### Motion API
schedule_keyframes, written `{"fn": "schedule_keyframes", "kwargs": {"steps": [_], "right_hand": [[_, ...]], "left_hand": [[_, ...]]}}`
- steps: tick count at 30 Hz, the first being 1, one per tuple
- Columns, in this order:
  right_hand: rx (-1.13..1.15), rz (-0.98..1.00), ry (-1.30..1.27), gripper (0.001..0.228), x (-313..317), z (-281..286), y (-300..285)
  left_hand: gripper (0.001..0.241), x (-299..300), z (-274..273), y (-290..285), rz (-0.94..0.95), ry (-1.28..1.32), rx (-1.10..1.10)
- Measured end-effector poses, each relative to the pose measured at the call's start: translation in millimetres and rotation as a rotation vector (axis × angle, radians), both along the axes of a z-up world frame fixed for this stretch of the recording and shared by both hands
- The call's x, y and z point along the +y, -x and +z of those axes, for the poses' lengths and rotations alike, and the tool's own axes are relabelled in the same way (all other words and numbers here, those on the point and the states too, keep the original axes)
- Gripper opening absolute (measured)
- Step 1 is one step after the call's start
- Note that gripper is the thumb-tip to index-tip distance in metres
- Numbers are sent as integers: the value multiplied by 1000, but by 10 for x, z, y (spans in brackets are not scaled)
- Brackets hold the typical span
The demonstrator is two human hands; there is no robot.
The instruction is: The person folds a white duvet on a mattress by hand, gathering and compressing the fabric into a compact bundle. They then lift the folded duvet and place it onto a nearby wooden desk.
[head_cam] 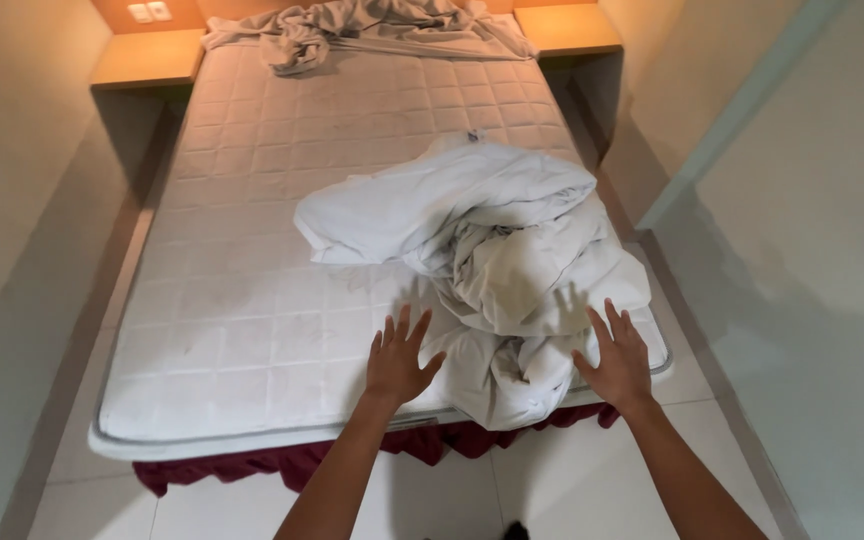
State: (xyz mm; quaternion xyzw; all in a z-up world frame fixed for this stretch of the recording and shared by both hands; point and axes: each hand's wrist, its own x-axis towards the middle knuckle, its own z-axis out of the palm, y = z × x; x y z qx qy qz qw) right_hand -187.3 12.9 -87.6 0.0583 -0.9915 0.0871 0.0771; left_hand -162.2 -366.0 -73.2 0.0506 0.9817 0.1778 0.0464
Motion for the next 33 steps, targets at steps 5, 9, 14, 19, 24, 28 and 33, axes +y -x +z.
{"fn": "schedule_keyframes", "kwargs": {"steps": [5,9,14,19,24,28,33], "right_hand": [[-25,-65,1,87,-7,-26,57],[-31,-88,17,85,61,-211,220],[-80,-118,2,87,-3,-313,494],[-111,-114,-35,89,-78,-521,824],[-177,-110,-7,94,-159,-628,1002],[-263,-142,-38,102,-264,-718,1118],[-249,-149,-14,102,-493,-760,1152]], "left_hand": [[84,86,-239,289,-84,-26,88],[85,281,-441,613,-153,-52,117],[90,644,-475,1004,-227,-57,37],[92,947,-781,1349,-286,-61,20],[103,1179,-1072,1462,-276,-143,58],[115,1332,-1073,1485,-312,-237,112],[134,1490,-1043,1451,-308,-248,32]]}}
